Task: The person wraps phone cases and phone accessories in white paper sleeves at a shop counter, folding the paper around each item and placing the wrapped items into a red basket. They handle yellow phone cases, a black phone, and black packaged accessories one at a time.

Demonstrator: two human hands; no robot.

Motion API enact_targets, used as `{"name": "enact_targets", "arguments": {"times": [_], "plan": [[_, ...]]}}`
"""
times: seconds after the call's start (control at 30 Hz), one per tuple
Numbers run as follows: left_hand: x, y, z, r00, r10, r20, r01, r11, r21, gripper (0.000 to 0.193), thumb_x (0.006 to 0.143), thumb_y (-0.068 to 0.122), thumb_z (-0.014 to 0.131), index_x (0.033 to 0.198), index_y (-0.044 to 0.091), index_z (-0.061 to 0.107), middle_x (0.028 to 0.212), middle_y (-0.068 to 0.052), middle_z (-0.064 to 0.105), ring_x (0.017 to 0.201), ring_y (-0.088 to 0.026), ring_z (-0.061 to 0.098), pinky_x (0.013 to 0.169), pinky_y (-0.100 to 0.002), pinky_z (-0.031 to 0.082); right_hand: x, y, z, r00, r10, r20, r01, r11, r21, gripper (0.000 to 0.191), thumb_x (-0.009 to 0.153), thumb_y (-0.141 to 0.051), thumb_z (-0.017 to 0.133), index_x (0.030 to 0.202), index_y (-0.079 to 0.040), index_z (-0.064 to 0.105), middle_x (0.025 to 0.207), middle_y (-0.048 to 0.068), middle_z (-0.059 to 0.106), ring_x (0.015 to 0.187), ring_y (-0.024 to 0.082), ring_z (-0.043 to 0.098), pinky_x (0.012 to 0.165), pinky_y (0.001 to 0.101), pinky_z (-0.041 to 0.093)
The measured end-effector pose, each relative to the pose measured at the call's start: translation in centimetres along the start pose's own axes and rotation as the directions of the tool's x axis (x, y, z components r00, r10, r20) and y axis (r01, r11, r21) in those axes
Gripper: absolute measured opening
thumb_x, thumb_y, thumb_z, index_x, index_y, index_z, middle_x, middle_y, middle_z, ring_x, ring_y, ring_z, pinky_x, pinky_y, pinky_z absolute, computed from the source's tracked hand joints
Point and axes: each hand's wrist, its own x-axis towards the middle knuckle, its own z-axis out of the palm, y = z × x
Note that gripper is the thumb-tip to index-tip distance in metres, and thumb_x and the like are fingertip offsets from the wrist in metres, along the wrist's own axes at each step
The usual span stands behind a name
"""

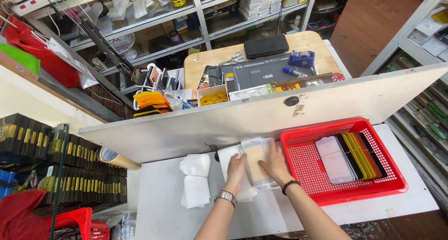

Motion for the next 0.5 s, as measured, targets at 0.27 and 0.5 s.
{"name": "enact_targets", "arguments": {"times": [0.27,0.5], "plan": [[-0.2,-1.6,0.3,0.976,-0.121,0.18,0.141,0.985,-0.1,0.046,0.098,0.036,0.057,0.126,0.0,0.054,0.12,-0.014,0.065,0.109,-0.023,0.063,0.095,-0.039,0.048,-1.7,-0.7,1.8,0.967,0.255,-0.022,-0.256,0.961,-0.106,0.098,0.082,-0.028,0.08,0.152,0.006,0.02,0.15,0.03,0.037,0.139,0.045,0.04,0.115,0.0466,0.037],[0.2,-1.3,-0.2,0.934,-0.235,0.268,0.298,0.927,-0.228,0.036,0.097,0.036,0.051,0.122,0.011,0.06,0.119,-0.006,0.066,0.105,-0.018,0.061,0.089,-0.041,0.048,-4.1,-1.5,3.1,0.971,0.233,-0.06,-0.223,0.965,0.135,0.095,0.079,-0.016,0.075,0.154,0.004,0.022,0.133,0.026,0.048,0.121,0.041,0.053,0.101,0.0456,0.047]]}}
